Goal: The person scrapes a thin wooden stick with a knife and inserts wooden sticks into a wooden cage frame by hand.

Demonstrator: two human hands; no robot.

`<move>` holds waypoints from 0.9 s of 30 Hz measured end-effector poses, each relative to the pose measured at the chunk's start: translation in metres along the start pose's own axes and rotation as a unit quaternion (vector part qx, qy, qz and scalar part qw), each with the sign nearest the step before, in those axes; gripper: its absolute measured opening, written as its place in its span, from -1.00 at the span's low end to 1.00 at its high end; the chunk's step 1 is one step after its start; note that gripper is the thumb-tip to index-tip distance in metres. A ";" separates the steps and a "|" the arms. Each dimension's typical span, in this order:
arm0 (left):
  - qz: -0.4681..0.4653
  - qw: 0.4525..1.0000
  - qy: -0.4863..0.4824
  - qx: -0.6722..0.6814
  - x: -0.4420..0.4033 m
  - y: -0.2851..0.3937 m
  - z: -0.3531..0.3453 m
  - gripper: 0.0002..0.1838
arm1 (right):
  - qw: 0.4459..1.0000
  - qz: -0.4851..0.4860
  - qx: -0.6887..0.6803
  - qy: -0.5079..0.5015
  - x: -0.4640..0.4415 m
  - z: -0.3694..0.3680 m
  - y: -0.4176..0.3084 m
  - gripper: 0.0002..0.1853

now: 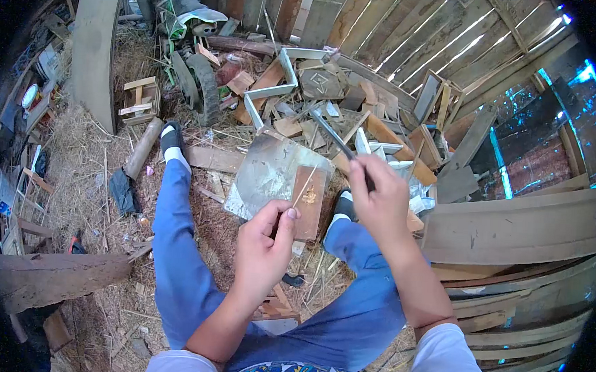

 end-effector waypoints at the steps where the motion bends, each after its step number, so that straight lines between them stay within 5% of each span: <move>1: 0.000 1.000 -0.001 -0.009 -0.001 -0.002 -0.001 -0.86 | 0.999 0.019 -0.037 0.003 0.003 0.003 -0.004 -0.92; 5: -0.003 1.000 -0.007 0.001 -0.001 -0.004 0.000 -0.86 | 0.993 0.071 -0.060 -0.066 0.015 -0.015 -0.014 -0.92; 9: -0.002 0.998 0.010 0.059 -0.002 0.001 0.001 -0.83 | 1.000 -0.006 -0.017 0.006 -0.004 -0.003 0.006 -0.92; 11: 0.019 0.996 0.003 0.086 -0.002 -0.002 0.000 -0.82 | 0.998 0.043 -0.034 0.007 0.007 -0.004 -0.007 -0.89; 13: 0.015 0.996 0.011 0.093 -0.002 0.000 0.000 -0.82 | 0.991 0.059 -0.048 -0.113 0.016 -0.015 -0.020 -0.92; 14: 0.013 0.995 0.014 0.099 0.000 0.000 0.001 -0.81 | 0.992 0.061 -0.092 -0.053 0.018 -0.022 -0.012 -0.93; 20: 0.011 0.995 0.015 0.098 -0.001 -0.002 0.002 -0.81 | 0.988 0.047 -0.065 -0.129 0.028 -0.023 -0.020 -0.91; 23: 0.007 0.997 0.012 0.078 -0.002 0.005 0.005 -0.81 | 0.994 -0.011 -0.075 -0.075 0.012 -0.015 -0.012 -0.92; 27: 0.013 0.997 0.015 0.073 -0.003 -0.001 0.002 -0.81 | 0.983 0.059 -0.080 -0.154 0.029 -0.019 -0.028 -0.92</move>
Point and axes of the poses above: each hand's wrist, its own x-axis away from the middle knuckle, its own z-axis out of the back of the hand, y = z × x, the point moved 3 cm from there along -x, towards the middle knuckle, and after that the axes turned 5 degrees about -x, right-handed, at the moved point
